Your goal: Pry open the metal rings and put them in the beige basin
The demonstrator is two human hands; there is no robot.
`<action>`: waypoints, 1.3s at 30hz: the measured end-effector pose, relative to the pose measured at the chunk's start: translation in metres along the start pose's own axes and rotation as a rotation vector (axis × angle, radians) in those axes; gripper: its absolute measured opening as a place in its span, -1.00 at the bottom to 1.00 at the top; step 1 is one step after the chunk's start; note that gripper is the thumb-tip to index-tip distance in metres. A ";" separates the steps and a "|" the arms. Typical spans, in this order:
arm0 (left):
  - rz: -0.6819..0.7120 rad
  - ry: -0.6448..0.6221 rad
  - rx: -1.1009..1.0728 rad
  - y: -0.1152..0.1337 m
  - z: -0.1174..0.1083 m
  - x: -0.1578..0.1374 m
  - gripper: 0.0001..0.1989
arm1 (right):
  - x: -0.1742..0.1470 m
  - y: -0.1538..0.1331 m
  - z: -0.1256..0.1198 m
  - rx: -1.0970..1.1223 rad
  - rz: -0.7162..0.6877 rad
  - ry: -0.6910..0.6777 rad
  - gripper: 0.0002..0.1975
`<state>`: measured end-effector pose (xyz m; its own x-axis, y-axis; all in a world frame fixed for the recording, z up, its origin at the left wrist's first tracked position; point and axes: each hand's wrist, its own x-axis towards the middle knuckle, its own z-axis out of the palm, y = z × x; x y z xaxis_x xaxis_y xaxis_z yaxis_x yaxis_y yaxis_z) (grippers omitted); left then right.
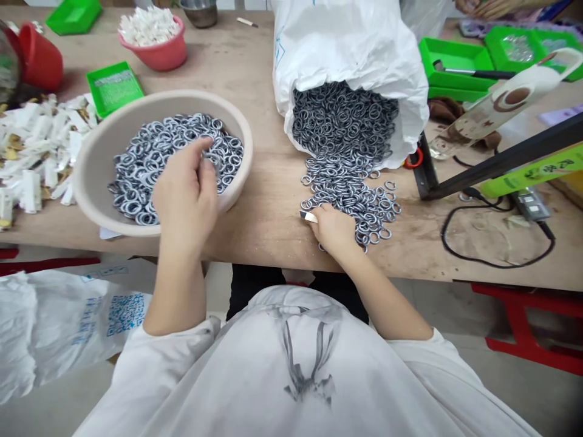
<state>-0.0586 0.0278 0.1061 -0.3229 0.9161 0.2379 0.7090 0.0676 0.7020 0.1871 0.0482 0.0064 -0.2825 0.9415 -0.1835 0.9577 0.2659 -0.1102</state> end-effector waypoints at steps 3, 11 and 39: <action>0.077 -0.045 0.512 -0.015 -0.012 0.027 -0.58 | 0.001 -0.003 0.001 0.002 0.018 -0.016 -0.74; 0.320 0.014 0.332 -0.012 0.016 0.006 -0.64 | -0.004 0.016 -0.009 0.883 -0.010 0.052 -0.76; -0.642 -0.495 -1.242 0.030 0.103 -0.081 -0.58 | -0.039 -0.012 -0.015 0.511 -0.296 0.410 -0.40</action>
<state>0.0532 -0.0042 0.0386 0.0559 0.9167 -0.3956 -0.5274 0.3635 0.7679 0.1878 0.0111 0.0292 -0.3865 0.8737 0.2955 0.6704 0.4861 -0.5606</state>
